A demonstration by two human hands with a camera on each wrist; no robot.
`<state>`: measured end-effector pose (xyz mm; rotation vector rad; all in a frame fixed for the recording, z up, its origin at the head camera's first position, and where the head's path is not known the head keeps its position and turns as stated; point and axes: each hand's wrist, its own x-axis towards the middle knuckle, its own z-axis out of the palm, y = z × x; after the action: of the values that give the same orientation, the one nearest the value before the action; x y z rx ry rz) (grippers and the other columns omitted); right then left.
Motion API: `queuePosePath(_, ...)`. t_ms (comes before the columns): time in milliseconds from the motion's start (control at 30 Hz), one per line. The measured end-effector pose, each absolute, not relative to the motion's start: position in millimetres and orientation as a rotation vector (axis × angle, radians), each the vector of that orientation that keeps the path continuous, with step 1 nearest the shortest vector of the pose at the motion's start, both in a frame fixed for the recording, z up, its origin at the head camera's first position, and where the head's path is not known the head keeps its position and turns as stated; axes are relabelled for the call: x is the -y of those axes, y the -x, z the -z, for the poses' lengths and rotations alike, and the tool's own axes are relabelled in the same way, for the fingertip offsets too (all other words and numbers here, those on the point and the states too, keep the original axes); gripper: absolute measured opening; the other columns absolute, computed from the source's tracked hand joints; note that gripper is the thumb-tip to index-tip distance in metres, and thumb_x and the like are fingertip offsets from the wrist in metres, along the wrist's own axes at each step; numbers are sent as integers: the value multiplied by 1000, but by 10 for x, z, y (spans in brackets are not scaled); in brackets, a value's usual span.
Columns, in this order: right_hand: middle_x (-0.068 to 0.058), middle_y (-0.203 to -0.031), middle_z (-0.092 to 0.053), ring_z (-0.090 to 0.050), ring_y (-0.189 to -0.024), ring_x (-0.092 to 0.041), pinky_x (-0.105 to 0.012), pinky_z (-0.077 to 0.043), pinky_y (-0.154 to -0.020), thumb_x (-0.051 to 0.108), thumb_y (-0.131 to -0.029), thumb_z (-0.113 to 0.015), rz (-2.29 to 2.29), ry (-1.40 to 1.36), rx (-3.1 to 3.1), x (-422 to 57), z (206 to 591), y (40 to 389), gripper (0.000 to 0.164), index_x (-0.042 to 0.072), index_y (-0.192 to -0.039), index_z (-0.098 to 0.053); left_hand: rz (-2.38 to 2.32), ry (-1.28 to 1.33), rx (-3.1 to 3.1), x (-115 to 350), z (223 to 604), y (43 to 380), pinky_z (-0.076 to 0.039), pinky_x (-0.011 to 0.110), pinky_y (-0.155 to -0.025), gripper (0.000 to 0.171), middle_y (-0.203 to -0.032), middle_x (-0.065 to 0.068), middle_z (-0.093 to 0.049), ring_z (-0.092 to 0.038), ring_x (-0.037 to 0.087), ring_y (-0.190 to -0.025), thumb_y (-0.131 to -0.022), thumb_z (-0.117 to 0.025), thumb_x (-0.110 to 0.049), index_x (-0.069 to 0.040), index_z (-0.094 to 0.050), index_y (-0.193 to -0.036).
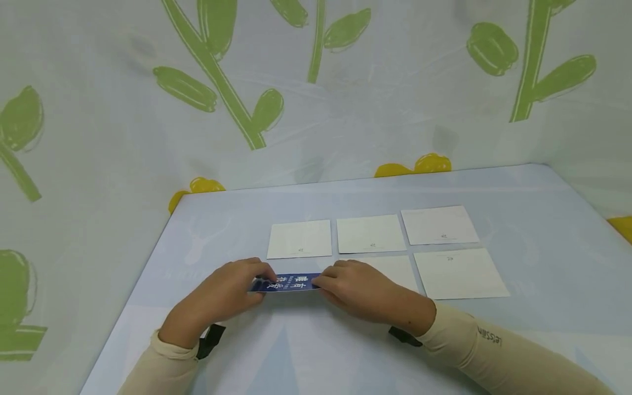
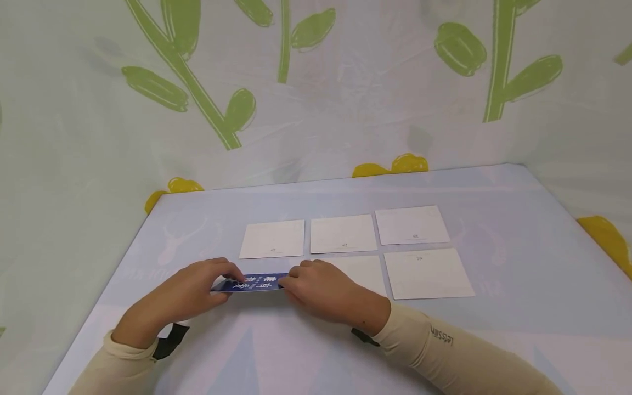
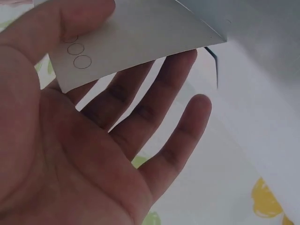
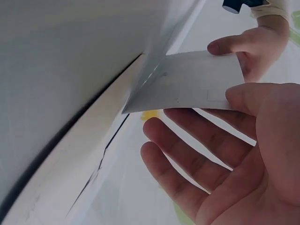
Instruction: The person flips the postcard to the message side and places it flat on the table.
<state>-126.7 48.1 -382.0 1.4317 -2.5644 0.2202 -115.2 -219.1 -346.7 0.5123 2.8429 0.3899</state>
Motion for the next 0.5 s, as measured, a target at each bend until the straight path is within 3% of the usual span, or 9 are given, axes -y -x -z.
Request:
queuePosePath(233,3,-101,-76,-71,-92,-12,-28,-58,-84,19,-94,-70,-244,-1383,2528,-498,3831,1321,21,14,-114,-73,-383,-547,-2940,2218,3497,1175,-54,35,-79,17,-96,-9,-71,-66,10,-89,-83,-79,-11,-22,-70,-91)
queuePosePath(500,2,-99,-76,-71,-88,-12,-26,-58,-78,16,-93,-71,-329,-1338,2535,-523,3818,1342,19,12,-112,-72,-445,-576,-2980,2259,3529,1208,-54,34,-79,13,-89,-13,-69,-65,10,-88,-86,-76,-13,-23,-68,-89)
